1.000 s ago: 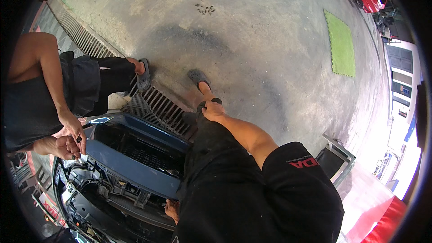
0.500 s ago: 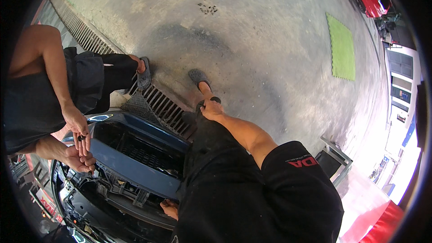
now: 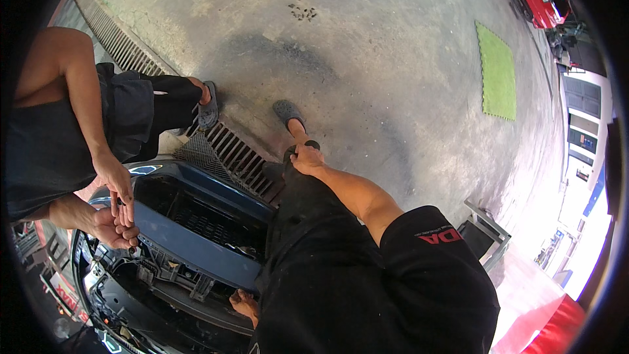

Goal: The person gathers small fasteners from the floor and, with a coworker, positions and secures a car bumper to the front of a vehicle. They repeatedly insert fasteners by hand into the bumper and vehicle frame, adjusting alignment as needed.

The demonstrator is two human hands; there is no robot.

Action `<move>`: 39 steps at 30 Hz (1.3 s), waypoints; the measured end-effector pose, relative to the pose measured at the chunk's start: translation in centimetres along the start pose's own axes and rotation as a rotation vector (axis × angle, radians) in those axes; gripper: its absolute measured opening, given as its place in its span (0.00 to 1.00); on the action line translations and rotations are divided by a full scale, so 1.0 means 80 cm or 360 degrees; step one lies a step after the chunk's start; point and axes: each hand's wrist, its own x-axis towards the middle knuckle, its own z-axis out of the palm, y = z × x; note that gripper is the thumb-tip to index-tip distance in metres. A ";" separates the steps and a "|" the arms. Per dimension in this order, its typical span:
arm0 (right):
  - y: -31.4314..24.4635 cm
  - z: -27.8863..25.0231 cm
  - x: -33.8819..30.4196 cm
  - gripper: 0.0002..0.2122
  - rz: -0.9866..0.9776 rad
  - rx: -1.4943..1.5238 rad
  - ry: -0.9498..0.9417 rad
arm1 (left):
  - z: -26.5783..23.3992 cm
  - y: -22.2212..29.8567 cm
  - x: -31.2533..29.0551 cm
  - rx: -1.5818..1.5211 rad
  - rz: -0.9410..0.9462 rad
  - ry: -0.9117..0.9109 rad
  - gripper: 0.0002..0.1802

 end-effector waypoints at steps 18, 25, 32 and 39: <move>0.008 -0.035 -0.029 0.22 0.0096 -0.0048 -0.0030 | 0.015 -0.052 0.027 -0.0209 -0.0127 -0.0138 0.20; 0.008 -0.041 -0.028 0.22 0.0112 -0.0050 -0.0100 | 0.019 -0.033 0.021 -0.0226 -0.0193 -0.0104 0.18; 0.017 -0.028 -0.023 0.21 0.0130 -0.0072 -0.0049 | 0.019 -0.027 0.025 -0.0213 -0.0256 -0.0115 0.17; 0.021 -0.029 -0.021 0.22 0.0162 -0.0036 -0.0032 | 0.025 -0.022 0.028 -0.0215 -0.0434 -0.0102 0.16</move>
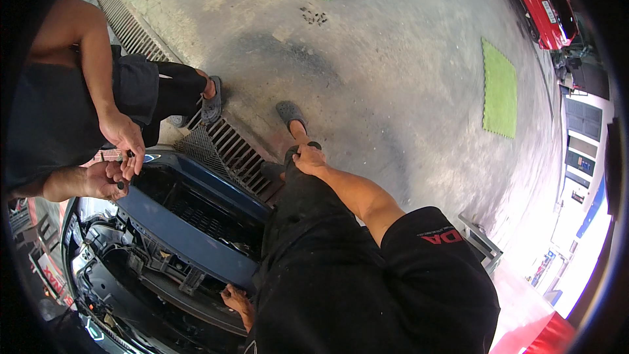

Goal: The person gathers small fasteners from the floor and, with a coworker, positions and secures a car bumper to the front of a vehicle. They repeatedly insert fasteners by hand into the bumper and vehicle frame, adjusting alignment as needed.

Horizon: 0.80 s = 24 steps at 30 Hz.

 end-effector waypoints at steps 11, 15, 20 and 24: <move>0.032 0.022 0.028 0.15 -0.0203 0.0040 0.0155 | 0.010 -0.019 0.011 0.0250 0.0051 0.0139 0.21; -0.022 -0.015 -0.010 0.20 -0.0334 -0.0099 0.0046 | 0.012 0.049 -0.032 0.0143 0.0215 0.0279 0.17; -0.057 0.010 -0.033 0.15 -0.1122 -0.0880 0.0549 | 0.001 0.051 -0.042 0.0138 0.0153 0.0450 0.15; -0.138 0.051 -0.086 0.19 -0.1465 -0.0871 -0.0147 | 0.024 0.040 -0.067 -0.0014 0.0127 0.0655 0.15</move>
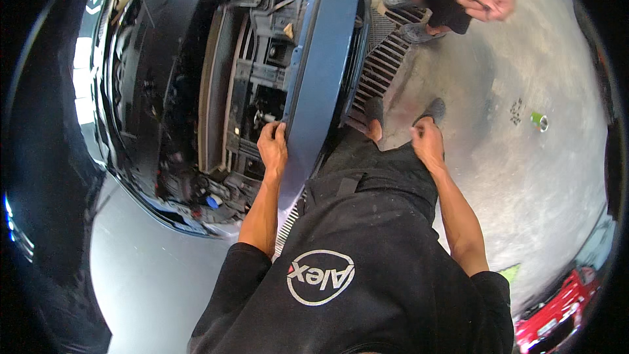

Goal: The person gathers small fasteners from the floor and, with a coworker, positions and secures a car bumper to the front of a vehicle. They repeatedly insert fasteners by hand into the bumper and vehicle frame, adjusting alignment as needed.

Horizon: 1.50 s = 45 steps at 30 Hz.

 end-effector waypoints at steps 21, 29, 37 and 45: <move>-0.327 0.165 0.009 0.37 0.0657 0.1334 -0.0762 | 0.038 0.014 -0.018 -0.0542 -0.0543 0.0480 0.09; -0.365 0.151 0.006 0.33 0.0872 0.1249 -0.0630 | 0.035 0.006 -0.001 -0.0353 -0.0329 0.0383 0.10; -0.378 0.135 0.017 0.35 0.0834 0.1404 -0.0729 | 0.023 -0.004 -0.002 -0.0372 -0.0331 0.0194 0.09; -0.371 0.126 0.035 0.32 0.0877 0.1152 -0.0846 | 0.010 0.020 0.010 -0.0488 -0.0185 0.0212 0.09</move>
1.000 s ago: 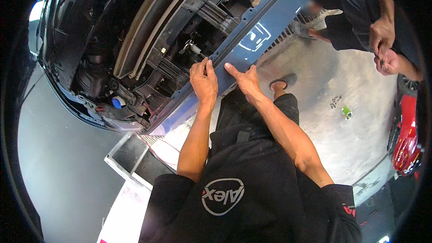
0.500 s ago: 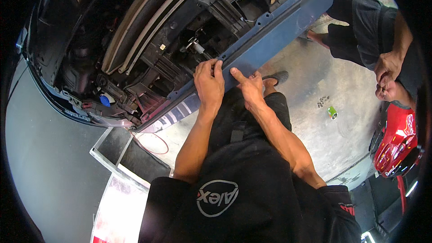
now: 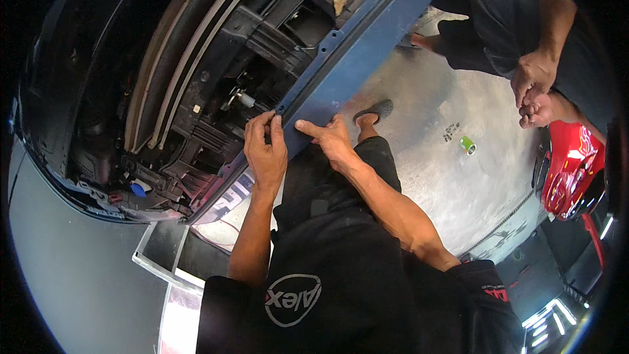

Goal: The person gathers small fasteners from the floor and, with a coworker, positions and secures a car bumper to the front of a vehicle. They repeatedly insert fasteners by hand into the bumper and vehicle frame, adjusting alignment as needed.

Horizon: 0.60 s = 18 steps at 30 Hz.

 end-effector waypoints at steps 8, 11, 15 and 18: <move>-0.089 -0.050 0.063 0.36 -0.0399 0.0411 0.0067 | 0.044 0.043 0.055 -0.0154 0.0131 -0.0001 0.10; -0.075 -0.040 0.081 0.34 -0.0495 0.0376 0.0525 | 0.058 0.055 0.065 -0.0170 0.0090 -0.0116 0.09; -0.082 -0.033 0.074 0.26 -0.0572 0.0468 0.0501 | 0.083 0.064 0.089 -0.0182 0.0185 -0.0111 0.10; -0.081 -0.039 0.081 0.23 -0.0569 0.0534 0.0424 | 0.103 0.089 0.120 -0.0109 0.0243 -0.0174 0.12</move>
